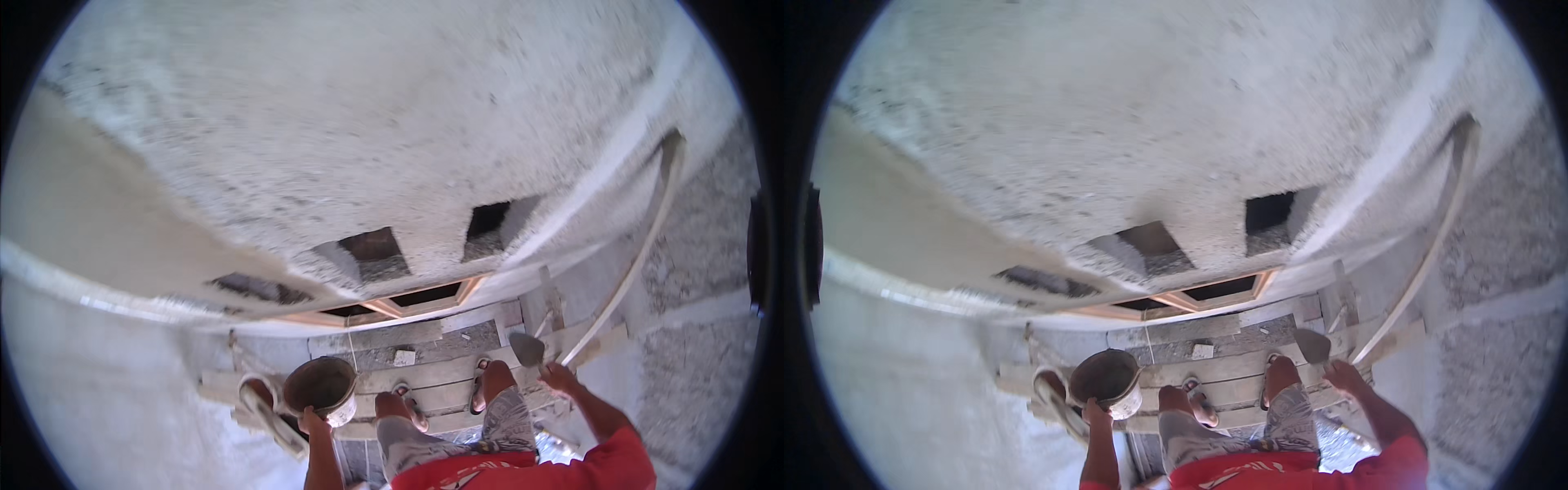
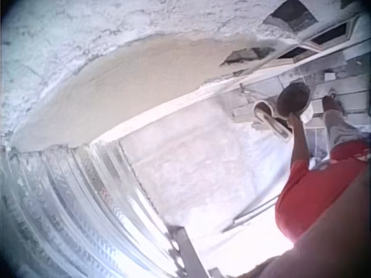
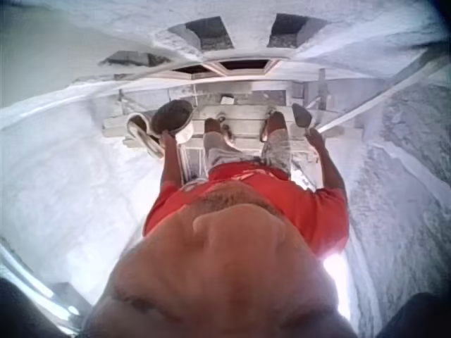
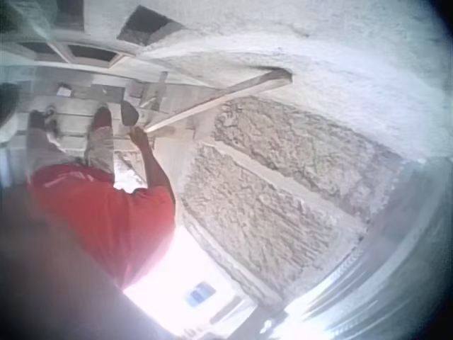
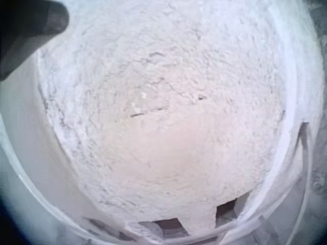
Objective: The person uses a trowel to apply and smooth plaster onto a wall and then sits on a wooden platform to mix more material in a bucket.
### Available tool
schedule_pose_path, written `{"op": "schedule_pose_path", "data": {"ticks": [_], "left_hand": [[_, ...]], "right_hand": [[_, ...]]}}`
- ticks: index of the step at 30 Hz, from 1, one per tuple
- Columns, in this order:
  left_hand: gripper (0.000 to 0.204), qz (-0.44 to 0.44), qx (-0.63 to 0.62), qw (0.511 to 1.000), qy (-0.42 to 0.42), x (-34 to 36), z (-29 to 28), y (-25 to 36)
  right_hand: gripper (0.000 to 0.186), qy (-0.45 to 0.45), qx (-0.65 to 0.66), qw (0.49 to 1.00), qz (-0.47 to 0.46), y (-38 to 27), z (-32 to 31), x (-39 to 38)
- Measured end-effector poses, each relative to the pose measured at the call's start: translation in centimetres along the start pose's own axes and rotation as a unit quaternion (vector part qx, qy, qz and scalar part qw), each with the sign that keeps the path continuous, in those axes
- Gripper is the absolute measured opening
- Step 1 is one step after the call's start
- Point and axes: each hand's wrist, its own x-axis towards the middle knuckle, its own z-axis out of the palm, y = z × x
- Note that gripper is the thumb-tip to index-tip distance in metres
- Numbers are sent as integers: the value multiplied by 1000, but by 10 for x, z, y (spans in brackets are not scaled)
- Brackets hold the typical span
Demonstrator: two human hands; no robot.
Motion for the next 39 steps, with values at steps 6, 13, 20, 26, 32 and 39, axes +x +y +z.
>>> {"op": "schedule_pose_path", "data": {"ticks": [6,13,20,26,32,39], "left_hand": [[53,-4,26,985,169,-92,-89,40],[46,-60,157,937,306,-171,-142,51],[42,-12,123,941,316,-256,-145,73],[43,42,52,957,283,-287,-137,74],[26,126,173,945,248,-303,-102,84],[28,181,179,954,157,-350,-59,133]], "right_hand": [[23,-42,164,973,158,45,-34,-85],[23,-86,241,953,164,28,-103,-137],[20,-159,38,987,-8,16,-180,-108],[23,-150,-16,986,75,-43,-241,-66],[25,-136,-39,990,26,-145,-249,-79],[25,-166,-3,982,-95,-259,-235,-119]]}}
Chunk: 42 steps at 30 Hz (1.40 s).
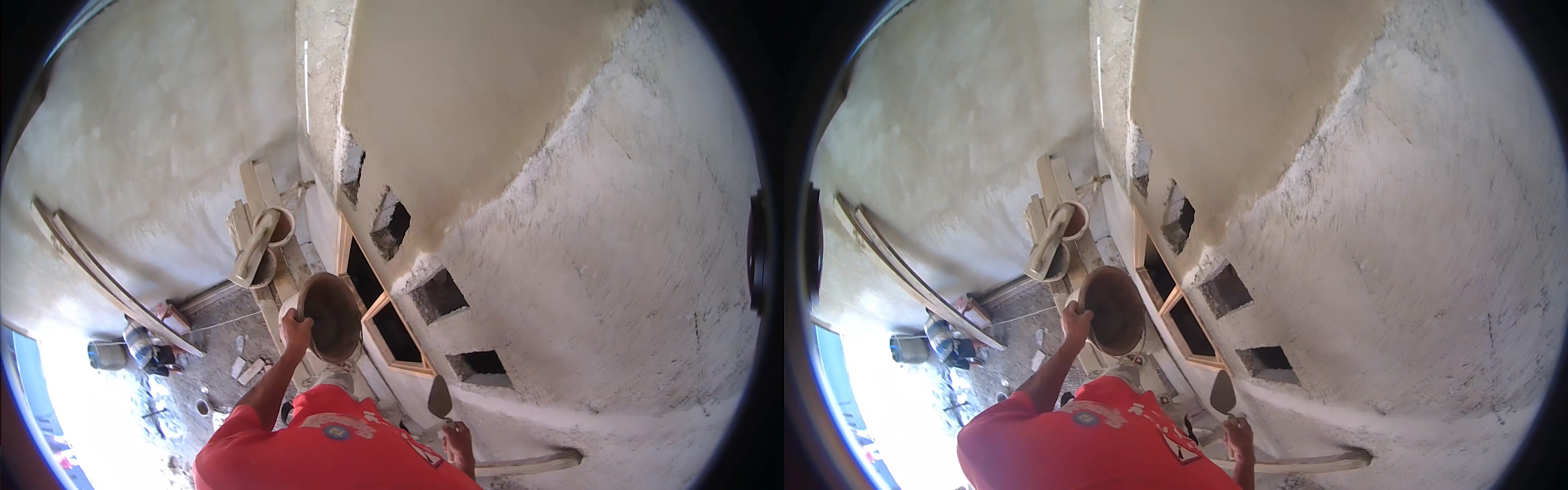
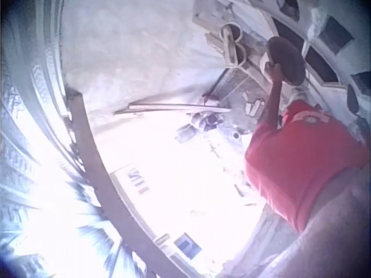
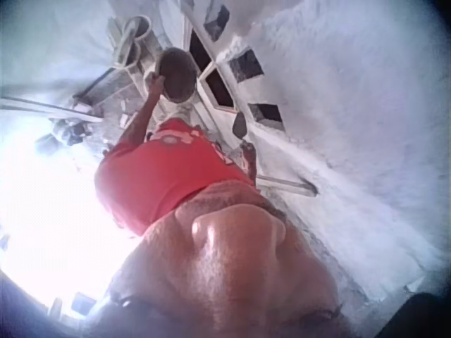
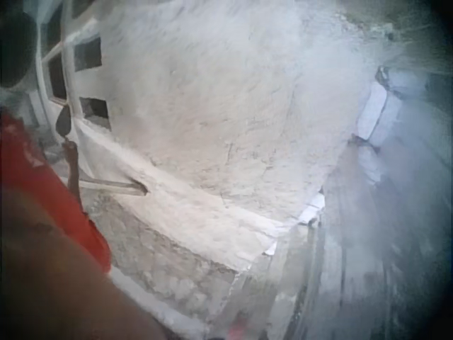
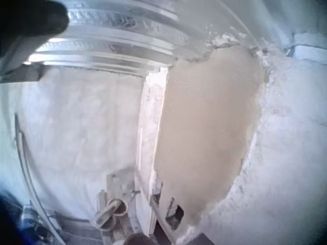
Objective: The person uses a trowel to apply and smooth plaster onto a wall and then sits on a wooden platform to mix more material in a bucket.
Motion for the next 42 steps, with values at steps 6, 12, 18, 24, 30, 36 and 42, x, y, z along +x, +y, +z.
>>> {"op": "schedule_pose_path", "data": {"ticks": [6,12,18,24,30,36,42], "left_hand": [[28,18,-28,999,-3,-49,1,48],[26,47,-51,997,19,-97,-12,74],[25,54,-42,998,-15,-144,1,86],[26,81,-36,993,-74,-174,7,103],[29,143,-15,983,-116,-194,18,119],[33,222,-6,969,-112,-178,25,136],[25,197,-87,957,-196,-180,8,174]], "right_hand": [[28,-38,-73,995,-51,1,-9,15],[28,-53,-108,993,-23,27,-50,-4],[27,-17,-148,988,-35,64,-89,27],[31,0,-477,845,-242,48,-105,43],[30,59,-477,727,-491,-42,-105,-42],[31,38,-510,753,-413,-137,-99,-74],[26,74,-549,695,-457,-220,-89,-101]]}}
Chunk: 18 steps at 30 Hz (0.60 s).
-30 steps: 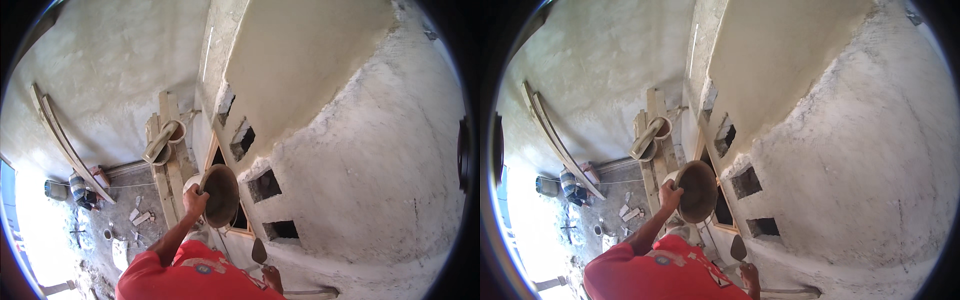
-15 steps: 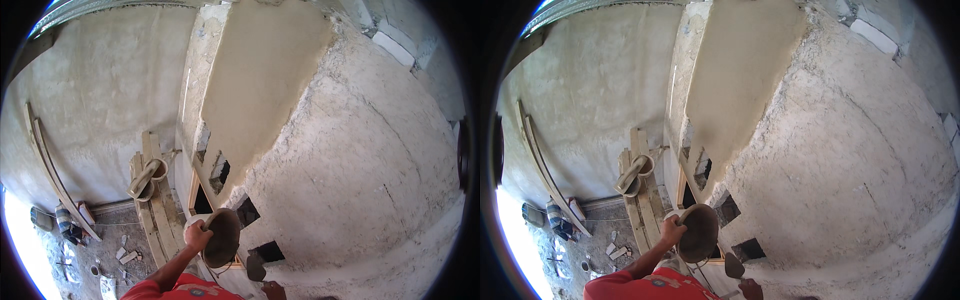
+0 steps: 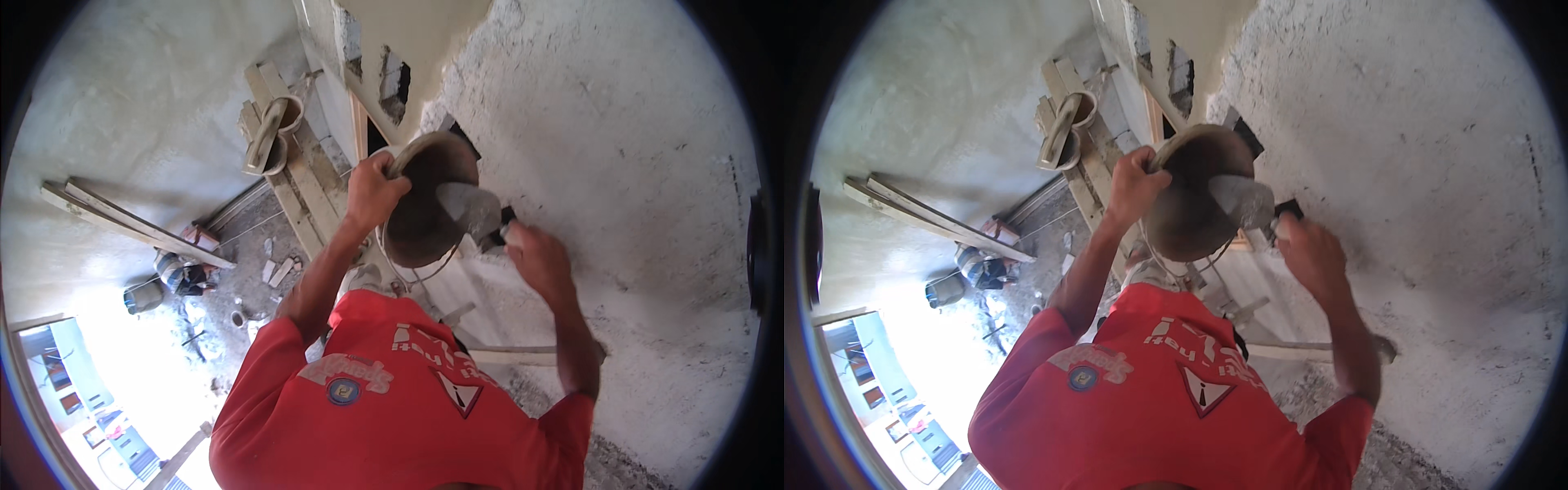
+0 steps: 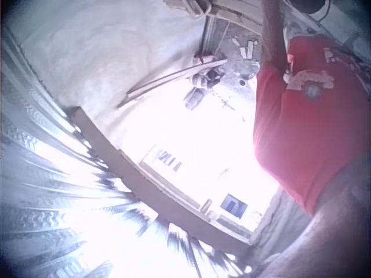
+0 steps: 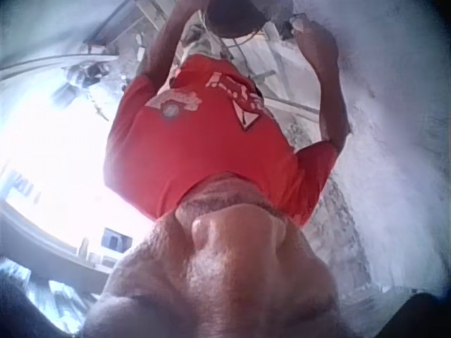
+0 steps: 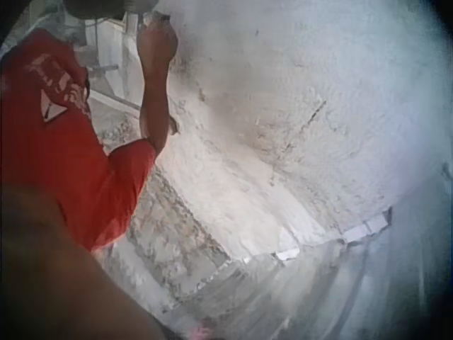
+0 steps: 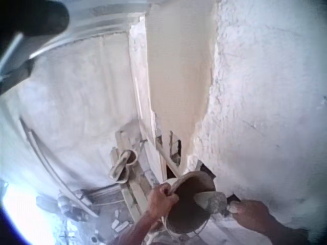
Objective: The person uses a trowel to apply and smooth plaster onto a wall and then sits on a wooden platform to mix more material in a bucket.
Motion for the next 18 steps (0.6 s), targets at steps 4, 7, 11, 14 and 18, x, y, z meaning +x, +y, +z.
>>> {"op": "schedule_pose_path", "data": {"ticks": [4,7,11,14,18], "left_hand": [[14,0,-35,999,-33,-3,-2,23],[17,5,-27,999,-43,-6,-2,30],[24,17,16,999,-43,-4,-3,38],[18,25,9,999,-36,-6,-2,41],[15,72,-9,997,-18,-8,13,34]], "right_hand": [[20,-31,-43,997,-48,-17,-19,25],[14,-46,-96,992,-67,-29,-18,42],[14,-59,-113,983,-129,-22,1,62],[20,-125,-36,984,-119,-23,18,70],[31,-105,101,985,-94,-13,69,64]]}}
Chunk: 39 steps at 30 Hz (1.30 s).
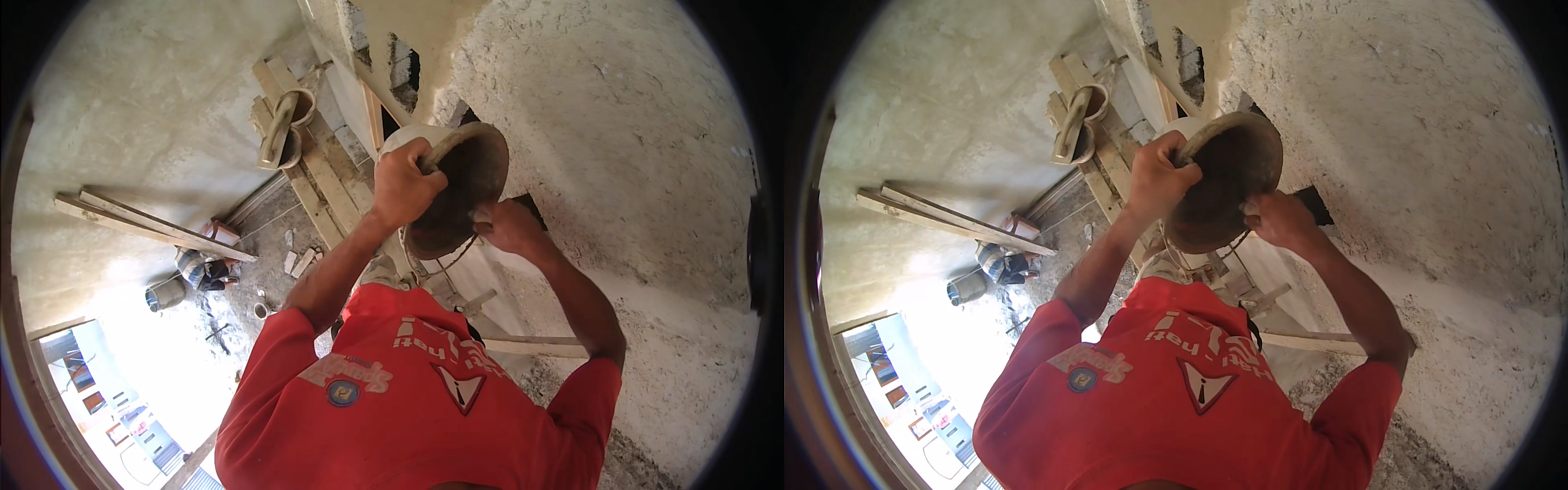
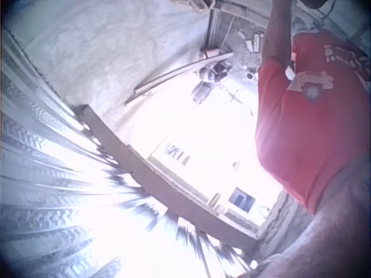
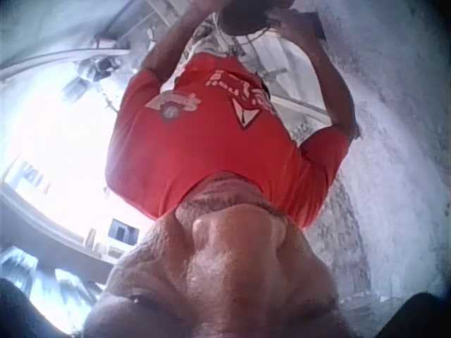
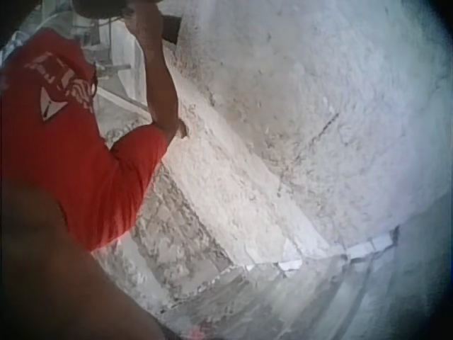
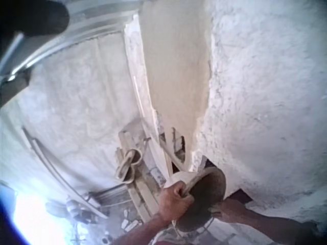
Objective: The person uses a trowel to apply and smooth plaster onto a wall and then sits on a wooden platform to mix more material in a bucket.
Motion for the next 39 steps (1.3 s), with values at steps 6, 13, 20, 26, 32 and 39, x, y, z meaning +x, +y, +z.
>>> {"op": "schedule_pose_path", "data": {"ticks": [6,13,20,26,32,39], "left_hand": [[14,-81,-19,996,24,3,-24,-8],[8,-75,-42,995,57,-1,-25,-16],[12,-117,-130,983,59,4,-18,-22],[10,-111,-144,980,84,5,-17,-22],[13,-145,-175,965,128,2,-24,-39],[10,-141,-202,946,211,-11,-50,-77]], "right_hand": [[37,99,81,992,-13,4,34,-21],[35,197,108,974,5,1,33,-33],[34,175,66,982,36,6,23,-26],[38,164,55,984,33,5,15,-19],[38,126,51,990,34,-3,8,-7],[35,48,120,991,45,-15,-2,16]]}}
